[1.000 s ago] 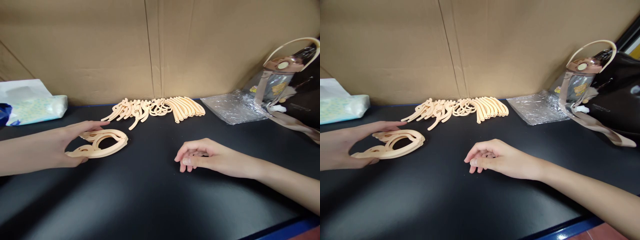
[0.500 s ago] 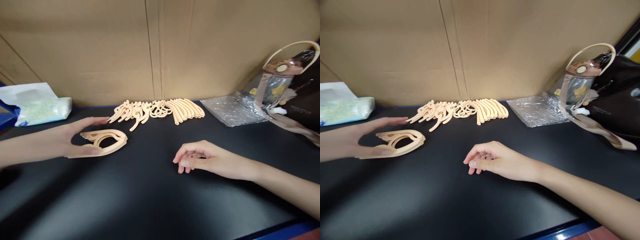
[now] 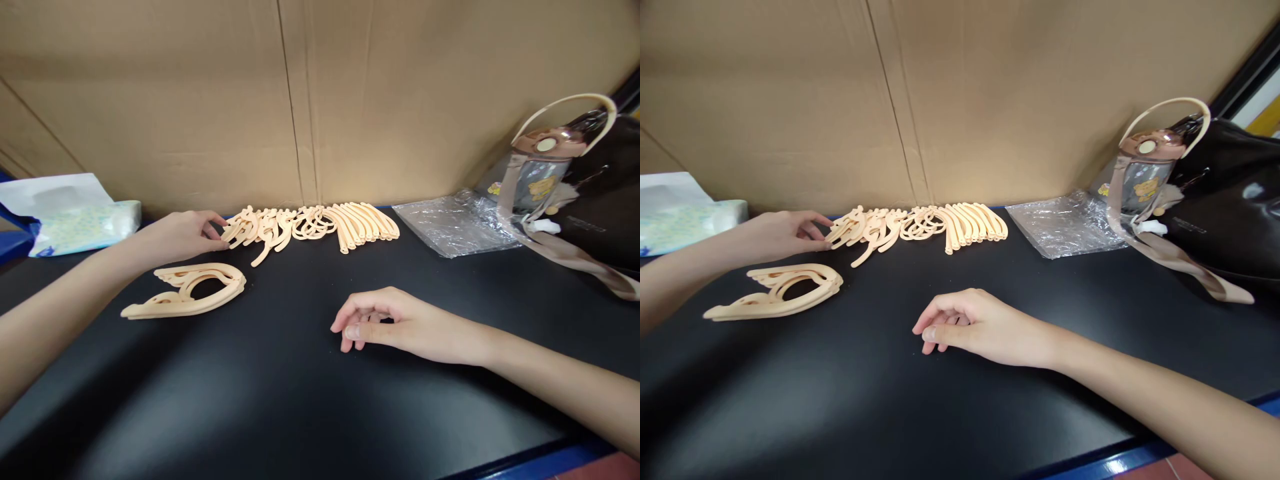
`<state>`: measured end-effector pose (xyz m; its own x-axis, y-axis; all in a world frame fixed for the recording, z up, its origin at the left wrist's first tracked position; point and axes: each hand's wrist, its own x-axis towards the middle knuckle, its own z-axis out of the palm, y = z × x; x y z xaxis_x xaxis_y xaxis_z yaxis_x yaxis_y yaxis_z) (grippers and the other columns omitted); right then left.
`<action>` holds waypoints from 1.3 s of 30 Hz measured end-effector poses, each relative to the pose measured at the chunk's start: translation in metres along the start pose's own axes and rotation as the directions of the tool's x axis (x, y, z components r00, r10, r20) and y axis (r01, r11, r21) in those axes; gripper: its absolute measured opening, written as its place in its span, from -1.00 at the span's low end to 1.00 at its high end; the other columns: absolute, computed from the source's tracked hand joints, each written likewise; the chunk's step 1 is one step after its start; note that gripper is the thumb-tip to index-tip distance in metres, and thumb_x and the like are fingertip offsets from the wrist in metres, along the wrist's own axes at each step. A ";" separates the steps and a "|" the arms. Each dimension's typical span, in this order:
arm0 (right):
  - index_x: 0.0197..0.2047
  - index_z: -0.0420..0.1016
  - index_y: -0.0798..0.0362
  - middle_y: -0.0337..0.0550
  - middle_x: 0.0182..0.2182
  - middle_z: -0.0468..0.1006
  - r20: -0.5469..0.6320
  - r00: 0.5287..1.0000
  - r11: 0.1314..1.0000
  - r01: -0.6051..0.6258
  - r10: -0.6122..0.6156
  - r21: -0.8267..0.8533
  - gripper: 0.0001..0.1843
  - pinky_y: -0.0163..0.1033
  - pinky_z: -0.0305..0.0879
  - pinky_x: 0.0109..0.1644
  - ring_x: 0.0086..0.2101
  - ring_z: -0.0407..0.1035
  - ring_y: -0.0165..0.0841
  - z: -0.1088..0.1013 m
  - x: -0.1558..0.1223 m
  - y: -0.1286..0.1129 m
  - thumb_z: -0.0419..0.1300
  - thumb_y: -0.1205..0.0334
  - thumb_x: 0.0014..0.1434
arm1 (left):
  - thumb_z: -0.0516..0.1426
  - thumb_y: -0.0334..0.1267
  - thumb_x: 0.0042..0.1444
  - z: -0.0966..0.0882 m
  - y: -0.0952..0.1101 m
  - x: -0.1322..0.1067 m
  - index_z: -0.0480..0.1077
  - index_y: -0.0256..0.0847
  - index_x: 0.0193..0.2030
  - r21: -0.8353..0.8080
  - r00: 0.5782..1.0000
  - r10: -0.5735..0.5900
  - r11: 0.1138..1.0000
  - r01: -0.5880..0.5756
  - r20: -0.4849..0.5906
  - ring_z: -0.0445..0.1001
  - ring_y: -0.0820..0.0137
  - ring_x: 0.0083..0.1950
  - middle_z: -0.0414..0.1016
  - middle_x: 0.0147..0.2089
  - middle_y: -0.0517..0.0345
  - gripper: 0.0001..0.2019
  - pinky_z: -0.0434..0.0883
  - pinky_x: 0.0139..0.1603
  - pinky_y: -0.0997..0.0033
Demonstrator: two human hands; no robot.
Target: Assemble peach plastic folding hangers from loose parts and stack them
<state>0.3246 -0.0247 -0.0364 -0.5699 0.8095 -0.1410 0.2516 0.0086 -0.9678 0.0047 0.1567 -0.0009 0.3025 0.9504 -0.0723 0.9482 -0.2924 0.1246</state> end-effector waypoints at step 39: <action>0.16 0.21 0.04 -0.21 -0.33 0.55 -0.178 0.984 0.990 0.035 -0.010 0.133 -0.58 -0.31 0.42 -0.34 -0.39 0.44 -0.43 0.003 0.004 0.007 0.17 0.17 0.28 | 0.11 0.07 0.04 -0.002 0.084 -0.113 0.46 -0.12 -0.29 -0.252 0.940 0.009 0.962 -0.101 -0.341 0.39 0.35 -0.40 0.49 -0.41 0.21 -0.68 0.25 -0.37 0.42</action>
<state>0.3216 -0.0235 -0.0445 -0.4244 0.9008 -0.0915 0.1251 -0.0417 -0.9913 0.0498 0.0250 0.0201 0.2600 0.9270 0.2703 0.8575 -0.3503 0.3767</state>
